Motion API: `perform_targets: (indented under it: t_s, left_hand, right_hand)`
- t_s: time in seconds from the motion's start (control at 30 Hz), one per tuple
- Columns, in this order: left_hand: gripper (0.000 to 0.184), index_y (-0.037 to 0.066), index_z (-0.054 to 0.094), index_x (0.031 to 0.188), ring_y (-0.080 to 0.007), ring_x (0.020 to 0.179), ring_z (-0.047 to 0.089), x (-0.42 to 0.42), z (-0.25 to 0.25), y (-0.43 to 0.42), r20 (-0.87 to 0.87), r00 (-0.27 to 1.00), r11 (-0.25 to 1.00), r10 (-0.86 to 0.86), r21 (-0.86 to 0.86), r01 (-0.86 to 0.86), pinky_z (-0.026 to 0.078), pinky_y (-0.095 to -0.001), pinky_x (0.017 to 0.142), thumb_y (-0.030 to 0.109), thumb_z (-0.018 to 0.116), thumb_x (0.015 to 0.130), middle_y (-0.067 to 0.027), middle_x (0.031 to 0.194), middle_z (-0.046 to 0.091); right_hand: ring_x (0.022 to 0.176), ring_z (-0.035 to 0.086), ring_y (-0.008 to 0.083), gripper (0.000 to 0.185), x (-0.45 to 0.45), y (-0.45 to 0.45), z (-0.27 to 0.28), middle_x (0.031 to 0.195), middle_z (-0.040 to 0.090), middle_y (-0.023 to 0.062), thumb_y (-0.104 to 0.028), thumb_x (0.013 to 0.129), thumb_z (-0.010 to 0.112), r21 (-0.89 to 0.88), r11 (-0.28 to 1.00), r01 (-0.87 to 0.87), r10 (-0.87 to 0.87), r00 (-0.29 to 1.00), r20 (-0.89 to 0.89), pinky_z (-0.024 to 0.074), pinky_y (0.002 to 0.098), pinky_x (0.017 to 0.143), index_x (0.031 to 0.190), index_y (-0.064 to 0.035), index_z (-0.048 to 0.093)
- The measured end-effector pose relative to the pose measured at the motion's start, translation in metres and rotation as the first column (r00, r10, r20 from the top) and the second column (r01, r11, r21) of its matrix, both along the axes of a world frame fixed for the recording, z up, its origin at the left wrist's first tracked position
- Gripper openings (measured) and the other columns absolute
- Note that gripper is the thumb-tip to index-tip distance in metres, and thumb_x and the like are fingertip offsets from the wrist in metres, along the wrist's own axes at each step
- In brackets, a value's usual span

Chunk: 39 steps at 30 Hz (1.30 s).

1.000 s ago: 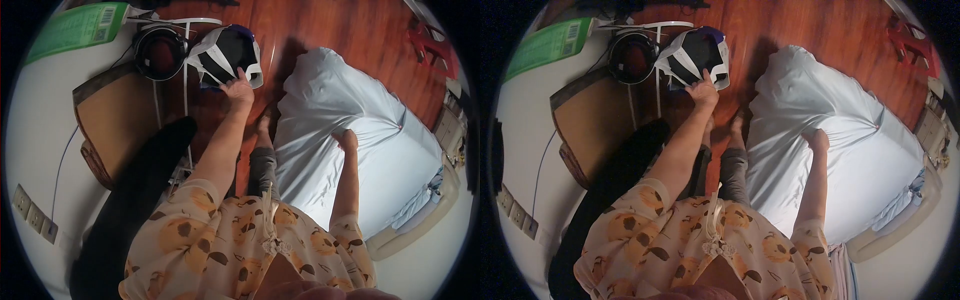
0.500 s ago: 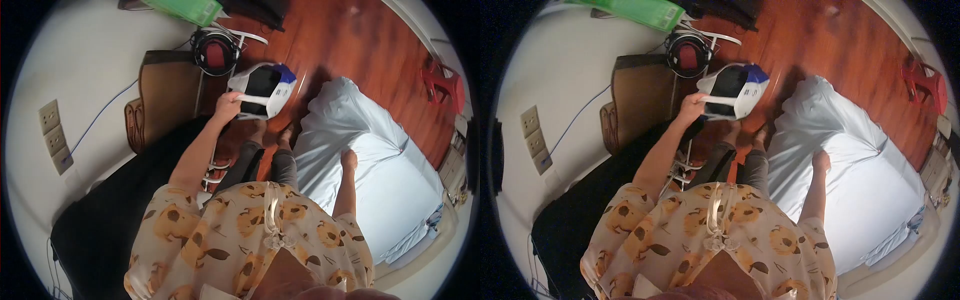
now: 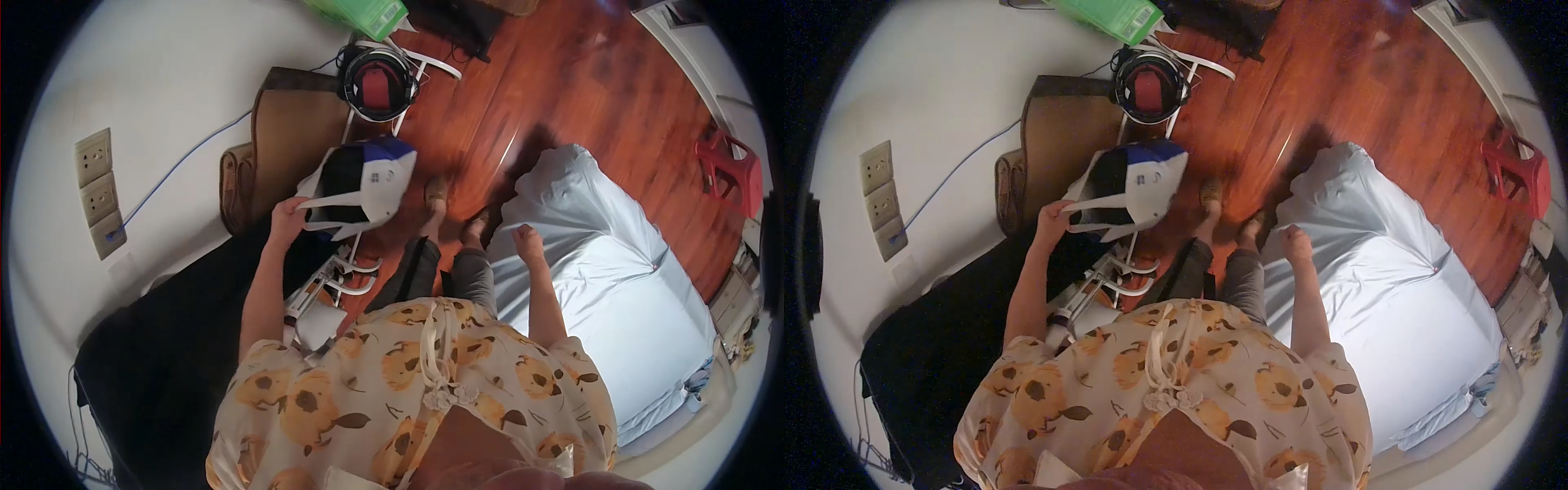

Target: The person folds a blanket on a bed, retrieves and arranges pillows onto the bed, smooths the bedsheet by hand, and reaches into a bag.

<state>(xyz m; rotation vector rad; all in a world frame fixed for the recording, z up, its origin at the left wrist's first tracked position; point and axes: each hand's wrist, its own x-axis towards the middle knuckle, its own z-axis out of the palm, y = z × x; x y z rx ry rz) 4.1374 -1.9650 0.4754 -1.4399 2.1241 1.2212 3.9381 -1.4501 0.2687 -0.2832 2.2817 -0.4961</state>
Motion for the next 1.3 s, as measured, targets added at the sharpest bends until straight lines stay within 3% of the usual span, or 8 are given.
perform_targets:
  t_s: [0.13, 0.3, 0.6, 0.67, 0.7, 0.93, 1.1, 1.3]
  left_hand:
    - [0.022, 0.007, 0.069, 0.098, -0.028, 0.083, 0.066, 0.043, -0.085, -0.041, 0.247, 0.962, 0.906, -0.112, -0.372, 0.201, 0.05, -0.0368, 0.073, 0.007, 0.055, 0.08, -0.0148, 0.087, 0.068]
    - [0.022, 0.011, 0.07, 0.097, -0.0352, 0.092, 0.063, 0.028, -0.134, -0.07, 0.281, 0.959, 0.879, -0.029, -0.45, 0.159, 0.049, -0.0404, 0.08, 0.013, 0.055, 0.081, -0.0161, 0.094, 0.067]
    - [0.034, 0.009, 0.063, 0.111, -0.0338, 0.106, 0.058, 0.002, -0.102, -0.038, 0.28, 0.958, 0.891, 0.055, -0.448, 0.08, 0.046, -0.0402, 0.09, 0.016, 0.063, 0.078, -0.0196, 0.114, 0.061]
    - [0.053, 0.007, 0.052, 0.125, -0.0376, 0.118, 0.048, -0.038, -0.061, 0.009, 0.405, 0.911, 0.732, 0.079, -0.644, 0.223, 0.044, -0.0424, 0.094, 0.018, 0.068, 0.075, -0.0232, 0.131, 0.046]
    - [0.068, 0.008, 0.041, 0.134, -0.0418, 0.126, 0.036, -0.034, -0.069, 0.009, 0.371, 0.927, 0.728, -0.055, -0.62, 0.292, 0.04, -0.0452, 0.098, 0.019, 0.07, 0.073, -0.025, 0.14, 0.033]
    - [0.062, 0.006, 0.045, 0.131, -0.0424, 0.121, 0.042, -0.086, -0.085, 0.119, 0.076, 0.766, 0.63, -0.639, -0.52, 0.577, 0.034, -0.0442, 0.103, 0.021, 0.068, 0.075, -0.0272, 0.132, 0.043]
    - [0.048, 0.005, 0.054, 0.122, -0.0297, 0.102, 0.061, -0.159, -0.035, 0.194, -0.113, 0.718, 0.716, -0.687, 0.064, 0.695, 0.048, -0.0381, 0.087, 0.024, 0.066, 0.08, -0.0159, 0.111, 0.063]
    - [0.036, 0.003, 0.058, 0.116, -0.0236, 0.087, 0.067, -0.237, 0.018, 0.252, -0.266, 0.499, 0.53, -0.825, -0.058, 0.846, 0.053, -0.033, 0.076, 0.018, 0.063, 0.083, -0.0148, 0.099, 0.068]
  right_hand:
    - [0.083, 0.062, 0.0385, 0.025, -0.004, -0.014, 0.016, 0.083, 0.065, 0.0189, -0.03, 0.083, 0.06, 0.01, 1.0, 0.027, -0.027, 0.998, 0.055, 0.0491, 0.0443, 0.073, 0.086, -0.0054, 0.065]
    - [0.083, 0.062, 0.0379, 0.027, 0.014, 0.005, 0.014, 0.084, 0.065, 0.0192, -0.03, 0.083, 0.058, 0.013, 0.999, -0.03, 0.029, 0.998, 0.053, 0.0496, 0.044, 0.074, 0.084, -0.003, 0.065]
    - [0.086, 0.059, 0.0433, 0.028, 0.046, 0.0, 0.028, 0.086, 0.063, 0.0243, -0.03, 0.084, 0.053, -0.008, 0.997, -0.072, 0.073, 0.989, 0.132, 0.0474, 0.0485, 0.075, 0.089, -0.0043, 0.064]
    - [0.087, 0.06, 0.0428, 0.031, 0.053, -0.001, 0.027, 0.087, 0.063, 0.024, -0.033, 0.085, 0.052, -0.071, 0.997, -0.016, 0.027, 0.987, 0.158, 0.0474, 0.0479, 0.076, 0.09, -0.0051, 0.064]
    - [0.086, 0.06, 0.0418, 0.029, 0.053, -0.005, 0.036, 0.087, 0.064, 0.0226, -0.032, 0.085, 0.054, -0.081, 0.996, 0.024, -0.01, 0.986, 0.167, 0.0482, 0.0466, 0.077, 0.091, -0.0049, 0.064]
    - [0.081, 0.063, 0.0378, 0.026, 0.06, 0.021, 0.085, 0.08, 0.065, 0.0186, -0.028, 0.084, 0.059, -0.135, 0.977, 0.167, -0.156, 0.984, 0.092, 0.0497, 0.0437, 0.072, 0.085, -0.0031, 0.064]
    - [0.081, 0.062, 0.0389, 0.028, 0.067, 0.075, 0.116, 0.079, 0.065, 0.02, -0.029, 0.084, 0.058, -0.15, 0.973, 0.173, -0.17, 0.985, 0.034, 0.0492, 0.045, 0.071, 0.084, -0.0021, 0.064]
    - [0.075, 0.064, 0.0353, 0.03, 0.117, 0.142, 0.117, 0.08, 0.065, 0.0212, -0.028, 0.084, 0.058, -0.137, 0.958, 0.253, -0.216, 0.947, 0.237, 0.0487, 0.0447, 0.069, 0.09, 0.0001, 0.065]
